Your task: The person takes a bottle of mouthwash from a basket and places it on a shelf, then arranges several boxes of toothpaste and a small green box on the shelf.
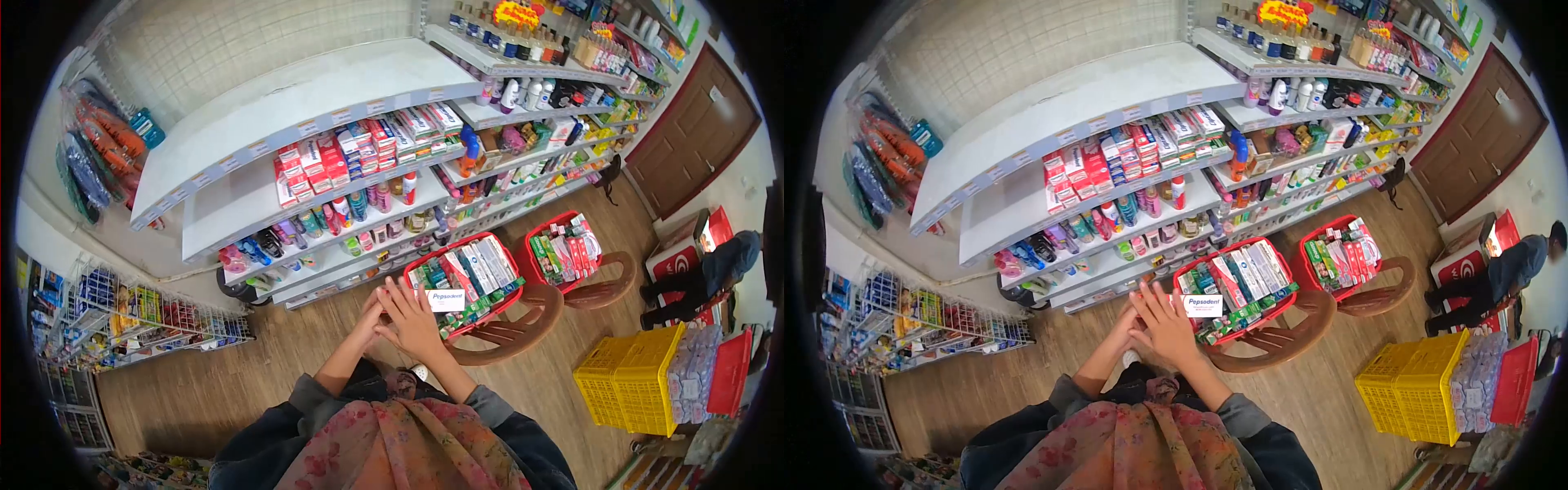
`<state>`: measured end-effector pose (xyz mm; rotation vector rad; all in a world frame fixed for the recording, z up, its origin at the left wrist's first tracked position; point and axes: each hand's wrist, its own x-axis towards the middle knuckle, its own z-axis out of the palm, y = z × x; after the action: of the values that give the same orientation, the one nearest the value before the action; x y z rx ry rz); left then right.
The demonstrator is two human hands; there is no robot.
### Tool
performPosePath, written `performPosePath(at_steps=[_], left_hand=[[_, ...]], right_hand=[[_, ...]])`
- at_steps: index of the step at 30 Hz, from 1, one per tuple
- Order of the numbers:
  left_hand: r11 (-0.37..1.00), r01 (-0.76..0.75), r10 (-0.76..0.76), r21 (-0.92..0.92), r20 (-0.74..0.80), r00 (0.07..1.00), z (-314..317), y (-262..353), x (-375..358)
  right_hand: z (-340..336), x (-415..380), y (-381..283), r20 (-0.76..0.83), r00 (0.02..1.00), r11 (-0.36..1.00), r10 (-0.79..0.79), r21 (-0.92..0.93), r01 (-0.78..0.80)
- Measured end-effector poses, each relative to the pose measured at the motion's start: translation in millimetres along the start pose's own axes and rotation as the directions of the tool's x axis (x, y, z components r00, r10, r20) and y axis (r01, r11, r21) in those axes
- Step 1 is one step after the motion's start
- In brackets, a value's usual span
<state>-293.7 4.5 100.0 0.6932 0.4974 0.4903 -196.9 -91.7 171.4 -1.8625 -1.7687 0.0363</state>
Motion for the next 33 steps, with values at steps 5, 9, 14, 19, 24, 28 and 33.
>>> performPosePath(at_steps=[5,9,14,19,24,28,33], left_hand=[[0.991,-0.117,0.119,0.057,-0.034,0.992,-36,40,-15],[0.968,-0.154,0.162,0.200,-0.021,0.987,-70,84,-36],[0.933,-0.109,0.133,0.343,-0.046,0.990,-98,116,-58],[0.900,-0.245,0.266,0.362,-0.008,0.964,-138,132,-66],[0.949,-0.191,0.210,0.251,-0.053,0.976,-168,180,-95],[0.953,-0.242,0.271,0.184,-0.155,0.950,-192,209,-104],[0.935,-0.275,0.321,0.226,-0.201,0.926,-209,229,-82]], right_hand=[[16,-1,21,-0.016,0.988,0.962,0.153,-0.226,-0.153],[32,10,16,-0.055,0.939,0.932,0.340,-0.114,-0.344],[49,63,-64,-0.027,0.994,0.994,0.106,0.044,-0.105],[77,96,-112,0.076,0.986,0.988,-0.150,0.038,0.148],[98,109,-107,0.045,0.989,0.983,-0.138,0.129,0.131],[102,118,-113,0.259,0.964,0.819,0.061,0.540,-0.196],[132,124,-108,0.273,0.960,0.621,0.053,0.744,-0.246]])
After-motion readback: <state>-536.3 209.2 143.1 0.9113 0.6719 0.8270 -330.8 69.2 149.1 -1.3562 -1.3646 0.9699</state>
